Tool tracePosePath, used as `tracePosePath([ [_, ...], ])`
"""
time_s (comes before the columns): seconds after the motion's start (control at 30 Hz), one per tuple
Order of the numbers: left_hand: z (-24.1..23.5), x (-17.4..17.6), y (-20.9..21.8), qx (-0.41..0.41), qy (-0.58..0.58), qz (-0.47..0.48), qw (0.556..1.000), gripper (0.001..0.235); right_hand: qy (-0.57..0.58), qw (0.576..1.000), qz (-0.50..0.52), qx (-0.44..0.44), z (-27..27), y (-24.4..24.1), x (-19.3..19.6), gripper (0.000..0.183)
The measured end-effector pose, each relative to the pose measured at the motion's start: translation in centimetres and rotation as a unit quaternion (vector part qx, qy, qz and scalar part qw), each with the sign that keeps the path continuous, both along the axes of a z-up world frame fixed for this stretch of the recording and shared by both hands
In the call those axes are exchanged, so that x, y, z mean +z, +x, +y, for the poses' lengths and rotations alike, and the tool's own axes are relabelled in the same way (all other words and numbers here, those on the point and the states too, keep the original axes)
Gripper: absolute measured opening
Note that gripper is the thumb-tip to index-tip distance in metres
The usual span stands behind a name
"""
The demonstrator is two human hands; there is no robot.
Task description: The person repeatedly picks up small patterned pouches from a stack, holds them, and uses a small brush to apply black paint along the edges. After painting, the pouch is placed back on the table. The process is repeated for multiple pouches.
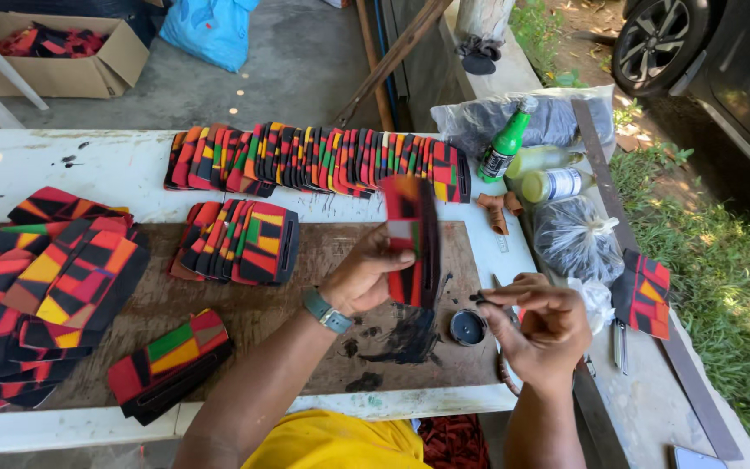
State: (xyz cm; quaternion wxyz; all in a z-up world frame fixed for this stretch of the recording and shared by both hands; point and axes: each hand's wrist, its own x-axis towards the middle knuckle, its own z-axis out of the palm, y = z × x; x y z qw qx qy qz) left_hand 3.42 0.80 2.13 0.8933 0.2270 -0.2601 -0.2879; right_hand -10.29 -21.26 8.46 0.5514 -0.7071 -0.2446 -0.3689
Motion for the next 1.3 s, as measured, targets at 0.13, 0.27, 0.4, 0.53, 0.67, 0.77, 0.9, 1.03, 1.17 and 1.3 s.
tracePosePath([
  [0.13,-1.8,0.5,-0.2,-0.005,-0.021,0.015,1.0,0.045,-0.016,1.0,0.005,0.025,1.5,-0.6,0.5,0.044],
  [0.27,-2.1,0.8,-0.7,0.003,-0.021,0.006,1.0,0.041,-0.054,0.998,0.0,0.039,1.9,-0.6,0.7,0.044],
  [0.4,-2.1,0.9,-1.0,0.006,-0.027,0.007,1.0,0.036,-0.075,0.997,-0.014,0.012,2.4,-0.8,0.6,0.045],
  [0.53,-2.0,0.9,-1.2,0.027,-0.014,-0.003,1.0,0.035,-0.117,0.992,-0.035,-0.024,2.5,-0.2,0.5,0.044],
  [0.67,-1.8,0.8,-1.6,0.026,-0.004,-0.004,1.0,0.043,-0.055,0.998,0.011,-0.012,2.0,1.2,0.6,0.039],
  [0.77,-1.6,0.6,-1.6,0.032,0.002,0.006,0.999,0.046,-0.014,0.998,0.053,-0.015,2.0,1.3,0.5,0.04],
  [0.9,-1.6,0.3,-0.9,0.035,-0.006,0.022,0.999,0.046,-0.082,0.997,-0.003,-0.003,2.4,0.5,0.3,0.039],
  [1.03,-1.9,-0.3,-1.0,0.038,0.007,0.054,0.998,0.046,-0.05,0.999,0.002,0.018,2.6,0.4,-0.1,0.038],
  [1.17,-2.3,-0.7,-1.3,0.046,0.007,0.039,0.998,0.049,-0.063,0.998,-0.004,-0.021,2.5,1.2,-0.1,0.036],
  [1.3,-2.3,-0.7,-1.0,0.047,0.008,0.053,0.997,0.049,-0.121,0.992,-0.011,-0.043,2.8,0.8,0.2,0.036],
])
